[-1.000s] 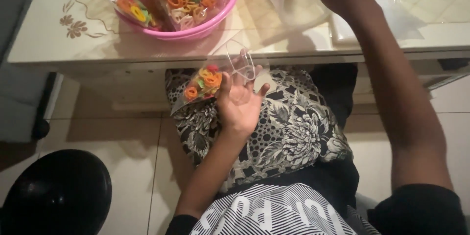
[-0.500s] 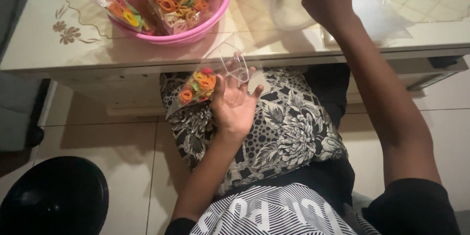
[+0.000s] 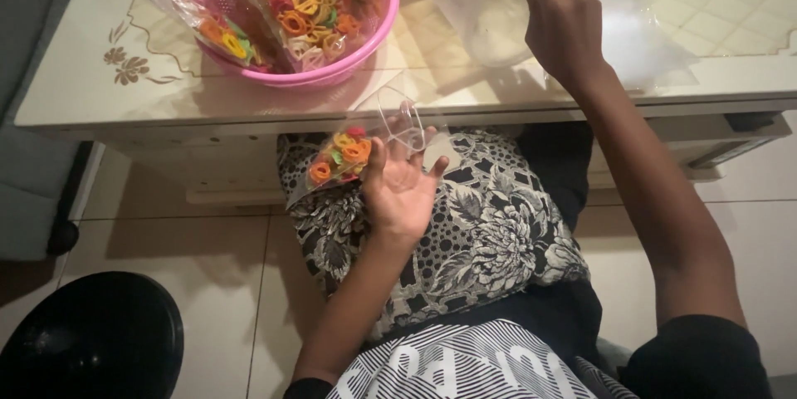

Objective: Manually scooping various snacks from large bowls into small plastic bags for packaging.

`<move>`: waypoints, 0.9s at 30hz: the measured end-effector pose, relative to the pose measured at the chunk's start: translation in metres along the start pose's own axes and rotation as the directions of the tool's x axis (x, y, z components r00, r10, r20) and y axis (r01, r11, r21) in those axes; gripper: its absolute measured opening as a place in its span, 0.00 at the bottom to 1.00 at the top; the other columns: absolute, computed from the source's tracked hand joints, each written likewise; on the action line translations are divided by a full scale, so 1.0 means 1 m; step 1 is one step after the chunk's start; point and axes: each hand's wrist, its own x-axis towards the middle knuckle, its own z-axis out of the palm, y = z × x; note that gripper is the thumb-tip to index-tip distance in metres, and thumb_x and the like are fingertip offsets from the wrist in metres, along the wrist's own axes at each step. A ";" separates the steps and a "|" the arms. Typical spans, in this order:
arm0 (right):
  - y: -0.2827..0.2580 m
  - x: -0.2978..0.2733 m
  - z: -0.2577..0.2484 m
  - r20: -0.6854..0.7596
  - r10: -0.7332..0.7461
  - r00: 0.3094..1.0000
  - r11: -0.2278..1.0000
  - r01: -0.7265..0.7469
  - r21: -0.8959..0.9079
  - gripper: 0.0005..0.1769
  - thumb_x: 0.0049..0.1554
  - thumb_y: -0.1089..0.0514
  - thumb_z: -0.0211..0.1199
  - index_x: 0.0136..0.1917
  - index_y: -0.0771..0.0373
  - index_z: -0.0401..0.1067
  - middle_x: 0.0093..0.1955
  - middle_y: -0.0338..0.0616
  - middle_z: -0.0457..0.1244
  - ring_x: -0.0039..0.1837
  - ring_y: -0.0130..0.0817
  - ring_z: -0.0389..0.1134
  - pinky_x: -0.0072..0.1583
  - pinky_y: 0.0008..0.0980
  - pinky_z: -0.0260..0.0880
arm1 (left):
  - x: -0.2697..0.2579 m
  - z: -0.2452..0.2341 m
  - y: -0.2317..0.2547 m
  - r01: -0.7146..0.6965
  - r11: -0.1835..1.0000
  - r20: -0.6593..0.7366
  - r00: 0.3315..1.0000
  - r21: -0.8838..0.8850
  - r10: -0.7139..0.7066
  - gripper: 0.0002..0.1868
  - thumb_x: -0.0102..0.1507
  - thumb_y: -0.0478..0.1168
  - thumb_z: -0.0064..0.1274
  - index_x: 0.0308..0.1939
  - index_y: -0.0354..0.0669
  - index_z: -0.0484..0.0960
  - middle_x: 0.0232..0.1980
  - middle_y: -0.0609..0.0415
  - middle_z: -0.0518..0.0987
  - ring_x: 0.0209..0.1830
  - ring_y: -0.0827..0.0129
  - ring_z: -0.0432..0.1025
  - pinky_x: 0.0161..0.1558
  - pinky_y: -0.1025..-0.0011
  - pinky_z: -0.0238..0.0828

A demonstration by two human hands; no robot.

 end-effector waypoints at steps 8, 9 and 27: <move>0.020 -0.020 -0.017 -0.048 -0.005 0.999 0.996 0.009 0.087 0.09 0.65 0.78 0.63 0.58 0.74 0.76 0.43 0.52 0.69 0.34 0.33 0.62 0.34 0.29 0.61 | 0.000 0.000 -0.001 0.004 1.000 -0.009 1.000 -0.003 -0.004 0.33 0.56 0.56 0.62 0.62 0.51 0.73 0.60 0.60 0.76 0.60 0.62 0.66 0.54 0.58 0.59; 0.023 -0.024 -0.023 -0.057 -0.015 0.998 0.996 0.020 0.085 0.09 0.66 0.79 0.63 0.58 0.74 0.75 0.43 0.52 0.69 0.35 0.33 0.62 0.35 0.29 0.60 | 0.001 -0.001 -0.001 0.008 1.000 -0.015 1.000 -0.010 -0.008 0.33 0.55 0.56 0.63 0.61 0.51 0.73 0.58 0.59 0.77 0.60 0.62 0.66 0.54 0.58 0.59; -0.044 -0.088 -0.202 0.168 -0.037 0.985 0.964 -0.009 0.265 0.11 0.66 0.82 0.61 0.61 0.80 0.73 0.36 0.49 0.59 0.34 0.39 0.54 0.40 0.44 0.57 | -0.019 0.022 0.005 0.053 0.992 0.194 0.980 -0.114 -0.030 0.39 0.59 0.55 0.65 0.70 0.47 0.69 0.59 0.53 0.75 0.59 0.63 0.69 0.49 0.65 0.76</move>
